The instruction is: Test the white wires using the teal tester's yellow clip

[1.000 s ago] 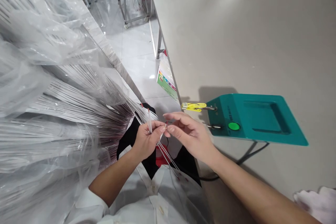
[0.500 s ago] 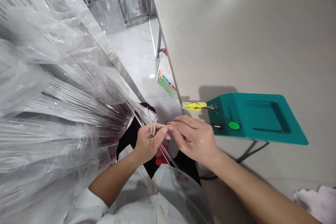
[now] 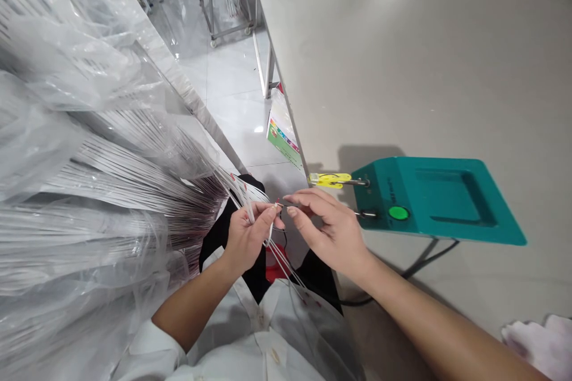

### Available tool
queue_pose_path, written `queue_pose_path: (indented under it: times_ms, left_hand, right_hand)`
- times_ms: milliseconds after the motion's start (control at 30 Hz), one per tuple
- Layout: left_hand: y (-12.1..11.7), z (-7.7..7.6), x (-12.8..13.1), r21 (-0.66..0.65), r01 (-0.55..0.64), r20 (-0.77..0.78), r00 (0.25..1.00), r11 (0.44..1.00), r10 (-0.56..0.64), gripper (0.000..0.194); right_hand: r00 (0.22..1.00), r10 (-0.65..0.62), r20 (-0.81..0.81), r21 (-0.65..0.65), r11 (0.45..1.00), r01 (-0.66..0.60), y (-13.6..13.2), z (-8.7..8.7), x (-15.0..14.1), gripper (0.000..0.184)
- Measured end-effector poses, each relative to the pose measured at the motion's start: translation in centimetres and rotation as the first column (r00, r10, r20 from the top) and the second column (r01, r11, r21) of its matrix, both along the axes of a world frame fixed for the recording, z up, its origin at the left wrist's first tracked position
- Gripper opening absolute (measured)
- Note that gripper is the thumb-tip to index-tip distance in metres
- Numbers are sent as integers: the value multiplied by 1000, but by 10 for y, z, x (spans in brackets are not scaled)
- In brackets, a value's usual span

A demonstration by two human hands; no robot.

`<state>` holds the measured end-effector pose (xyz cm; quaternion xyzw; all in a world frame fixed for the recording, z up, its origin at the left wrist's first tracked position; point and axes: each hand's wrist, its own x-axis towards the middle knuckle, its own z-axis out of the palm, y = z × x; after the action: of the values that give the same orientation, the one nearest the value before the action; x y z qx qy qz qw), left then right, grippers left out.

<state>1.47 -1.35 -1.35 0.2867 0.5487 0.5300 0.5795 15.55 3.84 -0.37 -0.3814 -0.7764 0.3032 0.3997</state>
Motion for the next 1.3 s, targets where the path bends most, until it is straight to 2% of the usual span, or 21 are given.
queue_pose_path:
  times_ms: [167,267,367,467,533,633,733,833,933,1033,1100,1200,1300]
  left_hand:
    - [-2,7,-2,9,127,-199,972,992,-123,30]
    - [-2,11,-5,3,199,-276,942,980,-191,28]
    - [-2,10,-4,0,195,-259,947,981,-189,26]
    - [-3,6,0,-7,131,-238,963,991,-129,28]
    - [-4,4,2,-23,85,-205,975,996,-88,28]
    - [-2,3,1,-30,38,-132,990,999,-42,29]
    - [0,5,-3,-24,53,-74,996,998,-54,30]
    - [2,7,-5,-25,140,-69,988,990,-141,32]
    - [4,8,-6,-35,208,-140,967,977,-211,29]
    - [6,6,-5,-3,218,-262,942,976,-211,18]
    - [9,6,-5,27,229,-315,926,973,-209,16]
    - [17,7,-4,26,180,-302,939,983,-164,13]
    - [29,10,-3,-13,78,-202,976,997,-79,9]
  right_hand:
    - [996,81,-24,29,996,-80,2,1,2,11]
    - [990,125,62,79,988,-129,3,0,4,14]
    - [973,50,226,224,969,-101,0,0,3,16]
    - [927,-63,369,368,926,-83,-3,0,2,16]
    - [908,-59,415,302,950,-76,-3,1,2,16]
    - [922,23,385,54,997,-47,0,4,3,19]
    - [974,53,221,-103,994,-30,2,6,3,14]
    - [994,87,69,-128,989,-78,4,7,3,12]
    - [985,128,112,13,991,-130,5,6,5,17]
    - [952,36,305,261,958,-120,7,6,8,16]
    - [906,-45,420,369,921,-126,8,9,9,16]
    - [801,-125,586,390,910,-143,6,19,9,21]
    - [694,-151,704,380,906,-188,5,35,14,26]
